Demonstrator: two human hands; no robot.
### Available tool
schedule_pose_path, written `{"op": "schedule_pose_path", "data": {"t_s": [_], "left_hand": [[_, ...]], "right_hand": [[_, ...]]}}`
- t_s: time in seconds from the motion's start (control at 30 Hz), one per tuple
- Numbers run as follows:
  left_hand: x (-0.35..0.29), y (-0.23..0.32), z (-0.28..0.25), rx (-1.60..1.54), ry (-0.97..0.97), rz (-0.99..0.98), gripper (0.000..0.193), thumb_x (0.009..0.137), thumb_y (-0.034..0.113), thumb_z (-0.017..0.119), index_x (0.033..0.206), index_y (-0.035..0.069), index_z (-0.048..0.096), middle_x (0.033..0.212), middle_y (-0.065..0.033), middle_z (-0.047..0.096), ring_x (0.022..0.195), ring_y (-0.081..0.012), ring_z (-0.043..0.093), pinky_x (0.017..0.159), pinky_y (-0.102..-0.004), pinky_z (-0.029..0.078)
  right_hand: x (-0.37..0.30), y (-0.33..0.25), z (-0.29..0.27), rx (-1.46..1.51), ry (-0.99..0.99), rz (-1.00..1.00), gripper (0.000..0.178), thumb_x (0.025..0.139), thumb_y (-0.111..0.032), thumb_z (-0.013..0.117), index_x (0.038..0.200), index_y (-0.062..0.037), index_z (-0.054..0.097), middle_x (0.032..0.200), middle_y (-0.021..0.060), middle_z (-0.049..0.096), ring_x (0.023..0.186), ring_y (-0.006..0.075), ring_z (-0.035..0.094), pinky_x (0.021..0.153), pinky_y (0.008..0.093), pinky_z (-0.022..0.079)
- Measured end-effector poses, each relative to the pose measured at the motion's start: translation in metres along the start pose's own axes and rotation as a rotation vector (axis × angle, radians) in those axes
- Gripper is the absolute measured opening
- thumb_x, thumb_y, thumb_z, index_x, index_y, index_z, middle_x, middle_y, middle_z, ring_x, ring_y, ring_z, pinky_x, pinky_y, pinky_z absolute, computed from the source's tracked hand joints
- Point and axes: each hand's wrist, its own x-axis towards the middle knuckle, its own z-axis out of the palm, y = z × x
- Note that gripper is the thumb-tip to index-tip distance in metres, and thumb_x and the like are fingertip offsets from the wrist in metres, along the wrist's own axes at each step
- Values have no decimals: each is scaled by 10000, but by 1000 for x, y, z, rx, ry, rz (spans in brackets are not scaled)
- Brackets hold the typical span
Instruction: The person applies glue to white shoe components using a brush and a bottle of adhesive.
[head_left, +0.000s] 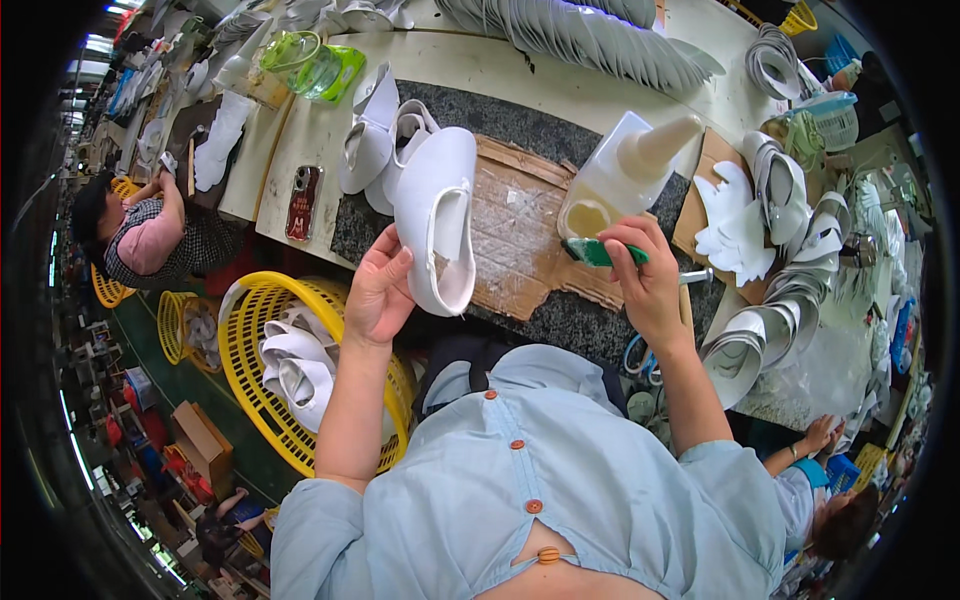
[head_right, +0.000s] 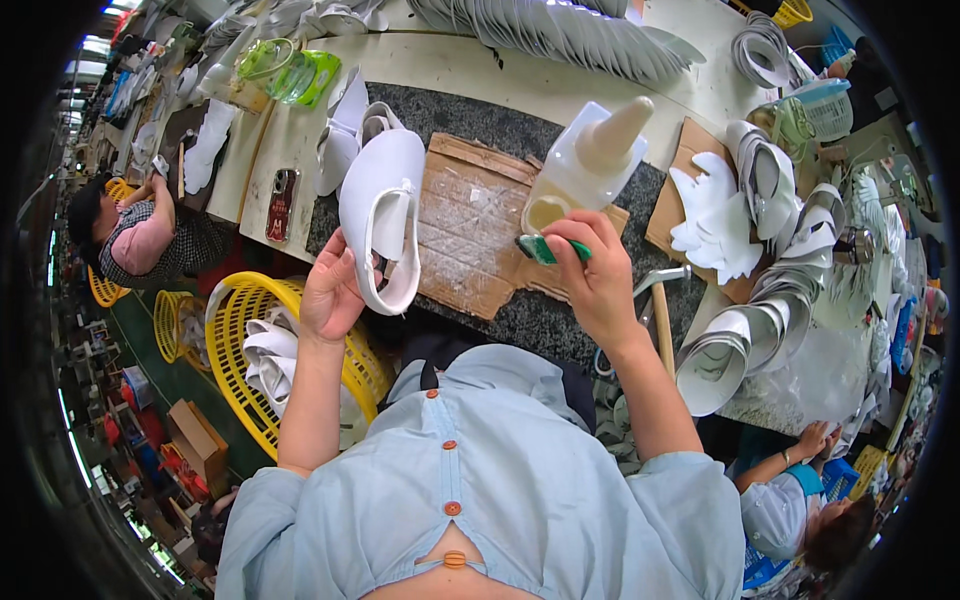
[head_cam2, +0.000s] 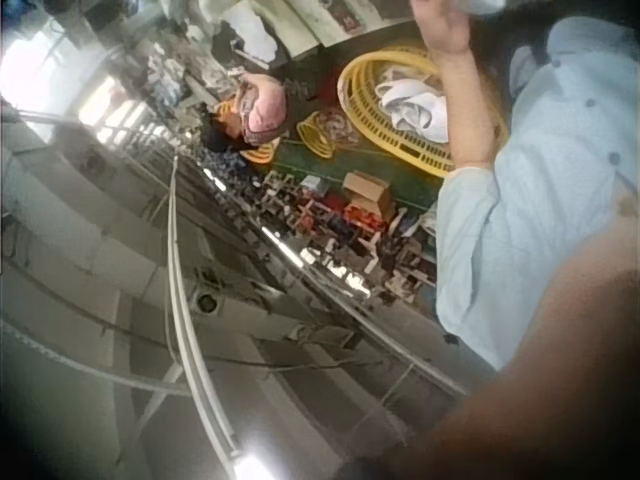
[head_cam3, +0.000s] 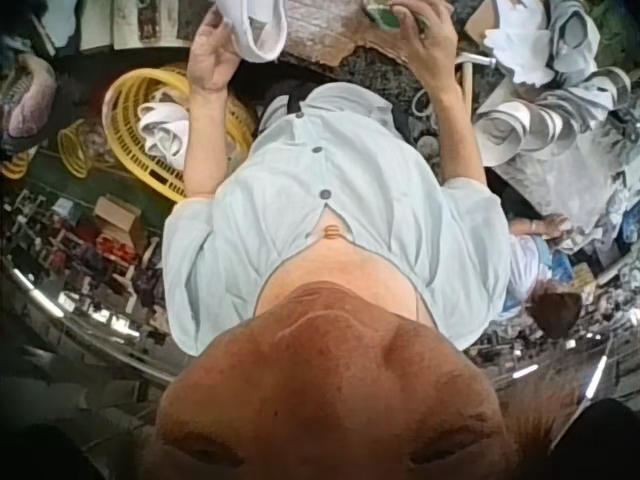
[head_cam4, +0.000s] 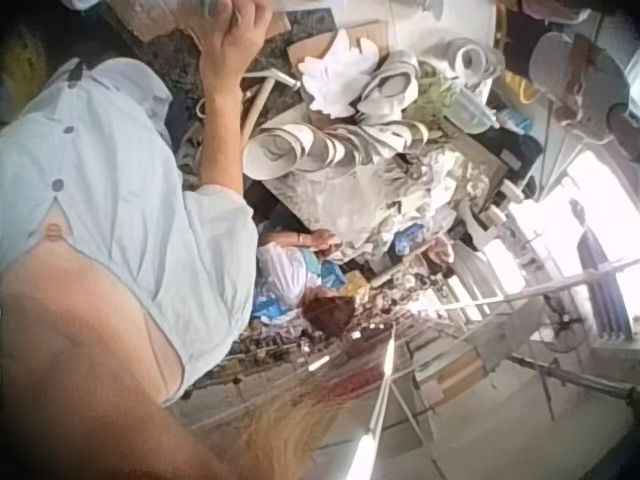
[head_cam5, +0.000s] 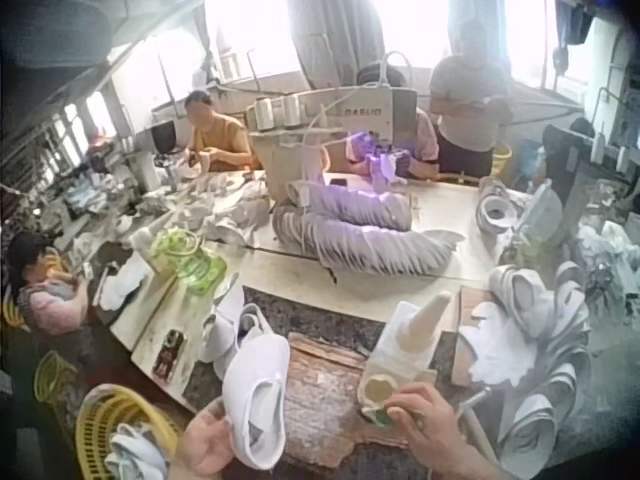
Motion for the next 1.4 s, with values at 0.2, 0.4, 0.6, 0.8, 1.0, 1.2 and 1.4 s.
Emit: {"op": "schedule_pose_path", "data": {"t_s": [0.2,0.4,0.6,0.8,1.0,1.2,1.4], "left_hand": [[-26,-23,21,18,-30,-34,384,877,9,586,1241,41,468,1202,-94,575,1110,-198,568,971,-369,465],[-29,-27,27,25,-19,-108,434,849,-10,595,1259,-11,450,1190,-105,578,1094,-193,578,968,-346,455],[-26,-19,12,64,55,-32,428,807,-29,529,1228,-11,458,1118,-114,589,932,-186,617,838,-304,506],[-30,-15,0,118,102,82,497,722,-27,531,1212,-10,446,1055,-134,571,604,-144,499,429,-215,411],[-21,-25,2,14,22,-20,537,732,-73,499,1258,4,423,1156,-186,564,1062,-274,599,659,-333,610],[-14,-29,0,-74,-61,-34,554,729,-63,482,1273,15,412,1211,-194,526,1076,-273,573,596,-328,596],[-4,-36,12,-116,-121,-60,577,711,-46,472,1282,9,406,1188,-201,509,924,-243,562,518,-275,546]], "right_hand": [[2,-35,34,-579,-373,-592,451,812,-59,608,1248,-148,538,874,59,586,692,220,623,565,332,505],[7,-27,66,-979,-415,-508,716,791,-97,596,1427,-277,321,711,48,529,522,208,578,431,348,430],[13,-26,56,-1035,-673,-746,705,826,-139,556,1460,-263,271,821,70,567,619,188,618,494,303,452],[17,30,-1,-484,1,-360,203,855,-145,642,1044,-72,628,989,136,623,801,281,641,730,333,518],[16,78,-6,-209,139,-259,134,838,-113,664,954,-46,664,873,104,657,785,249,636,693,324,488],[5,81,-22,-192,236,126,202,914,-206,607,934,-13,664,689,38,624,583,108,576,524,249,441],[11,24,-1,620,123,209,261,951,-259,559,979,-13,644,637,2,590,543,39,539,446,169,396]]}}
